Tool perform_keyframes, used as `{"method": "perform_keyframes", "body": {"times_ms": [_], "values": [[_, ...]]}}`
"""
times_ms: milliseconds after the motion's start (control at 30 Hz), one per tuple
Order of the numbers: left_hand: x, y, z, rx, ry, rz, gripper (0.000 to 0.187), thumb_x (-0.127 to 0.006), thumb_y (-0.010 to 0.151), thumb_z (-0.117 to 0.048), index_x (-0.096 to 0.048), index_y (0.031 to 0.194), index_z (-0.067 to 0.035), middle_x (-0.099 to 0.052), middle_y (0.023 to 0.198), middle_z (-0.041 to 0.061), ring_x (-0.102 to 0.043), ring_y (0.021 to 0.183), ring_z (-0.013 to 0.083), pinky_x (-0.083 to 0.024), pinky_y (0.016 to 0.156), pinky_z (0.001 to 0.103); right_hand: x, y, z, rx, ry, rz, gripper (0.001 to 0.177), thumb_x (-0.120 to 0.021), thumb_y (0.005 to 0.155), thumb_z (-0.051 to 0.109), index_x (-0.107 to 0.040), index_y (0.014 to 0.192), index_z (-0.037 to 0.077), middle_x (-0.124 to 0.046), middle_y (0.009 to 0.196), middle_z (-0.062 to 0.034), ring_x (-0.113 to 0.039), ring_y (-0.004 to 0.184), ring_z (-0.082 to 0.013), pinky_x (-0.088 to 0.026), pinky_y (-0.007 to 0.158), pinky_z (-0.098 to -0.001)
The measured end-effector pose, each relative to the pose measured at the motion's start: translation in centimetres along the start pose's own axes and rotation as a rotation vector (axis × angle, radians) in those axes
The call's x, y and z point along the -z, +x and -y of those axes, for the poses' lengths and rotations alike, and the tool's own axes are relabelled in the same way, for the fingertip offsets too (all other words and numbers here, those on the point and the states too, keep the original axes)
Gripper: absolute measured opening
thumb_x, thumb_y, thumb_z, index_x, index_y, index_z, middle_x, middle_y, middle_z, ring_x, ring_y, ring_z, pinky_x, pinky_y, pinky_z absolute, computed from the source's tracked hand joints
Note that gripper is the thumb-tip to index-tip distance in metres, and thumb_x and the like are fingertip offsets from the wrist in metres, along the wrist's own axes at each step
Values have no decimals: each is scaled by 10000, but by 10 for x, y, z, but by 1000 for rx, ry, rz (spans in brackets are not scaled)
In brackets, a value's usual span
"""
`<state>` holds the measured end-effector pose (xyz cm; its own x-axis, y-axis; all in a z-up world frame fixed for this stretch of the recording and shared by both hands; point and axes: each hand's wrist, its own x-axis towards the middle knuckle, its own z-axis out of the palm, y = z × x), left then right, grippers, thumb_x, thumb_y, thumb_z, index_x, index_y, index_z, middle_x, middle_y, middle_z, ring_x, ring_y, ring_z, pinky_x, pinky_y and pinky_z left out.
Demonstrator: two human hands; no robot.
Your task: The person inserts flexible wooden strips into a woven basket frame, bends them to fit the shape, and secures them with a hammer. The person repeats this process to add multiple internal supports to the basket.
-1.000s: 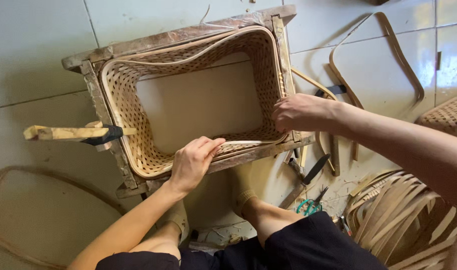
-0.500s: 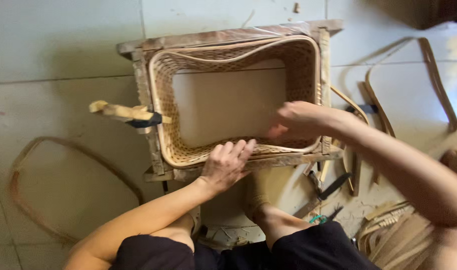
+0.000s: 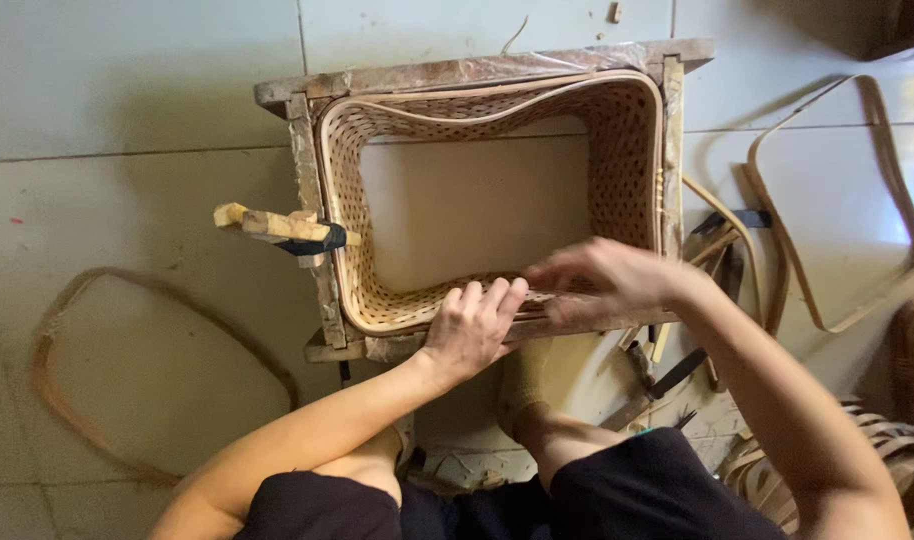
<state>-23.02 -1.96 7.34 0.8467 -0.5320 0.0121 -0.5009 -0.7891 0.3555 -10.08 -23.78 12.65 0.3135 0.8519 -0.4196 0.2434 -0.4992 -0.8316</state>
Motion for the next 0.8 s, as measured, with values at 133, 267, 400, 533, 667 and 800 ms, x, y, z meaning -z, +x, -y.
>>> {"method": "perform_keyframes", "body": {"times_ms": [133, 267, 400, 533, 667, 800], "values": [[4, 4, -2, 16, 53, 109, 892, -884, 669, -466, -493, 1337, -23, -580, 1013, 105, -608, 767, 234, -501, 573, 361, -63, -35, 1, -45, -423, -396, 910, -834, 632, 374, -496, 1393, 6, -683, 1141, -180, -691, 976, -360, -558, 813, -438], [2, 3, -3, -11, -14, -92, 865, -883, 657, -438, -502, 1322, -37, -581, 1035, 87, -609, 783, 248, -519, 650, 380, -90, -44, -24, -82, -523, -411, 680, -793, 780, 290, -509, 1360, 76, -681, 1115, -80, -693, 954, -257, -564, 822, -367], [0, -1, -2, -17, -10, -40, 849, -894, 642, -393, -509, 1315, -48, -585, 1031, 85, -613, 786, 250, -530, 660, 375, -92, -45, -33, -32, -543, -433, 656, -781, 788, 302, -522, 1347, 76, -685, 1123, -62, -693, 960, -238, -569, 808, -364], [1, 0, -3, -17, -11, -14, 828, -907, 659, -373, -512, 1309, -44, -583, 1013, 92, -612, 774, 245, -531, 644, 365, -87, -44, -23, -35, -582, -420, 712, -791, 792, 322, -504, 1395, 74, -688, 1157, -65, -701, 983, -243, -572, 823, -362], [5, 3, 0, -17, -36, 1, 873, -904, 639, -433, -511, 1309, -35, -588, 1050, 111, -605, 846, 262, -516, 702, 393, -50, -33, -1, -50, -516, -244, 914, -849, 684, 472, -459, 1435, 127, -614, 1331, -123, -648, 1128, -311, -533, 901, -466], [9, 2, -4, -52, 12, -113, 891, -872, 588, -503, -542, 1275, -43, -593, 1113, 112, -592, 1028, 285, -503, 843, 437, 4, 22, 39, 228, -181, -423, 810, -641, 913, 492, -387, 1568, 89, -492, 1544, -182, -549, 1370, -363, -478, 1108, -509]]}}
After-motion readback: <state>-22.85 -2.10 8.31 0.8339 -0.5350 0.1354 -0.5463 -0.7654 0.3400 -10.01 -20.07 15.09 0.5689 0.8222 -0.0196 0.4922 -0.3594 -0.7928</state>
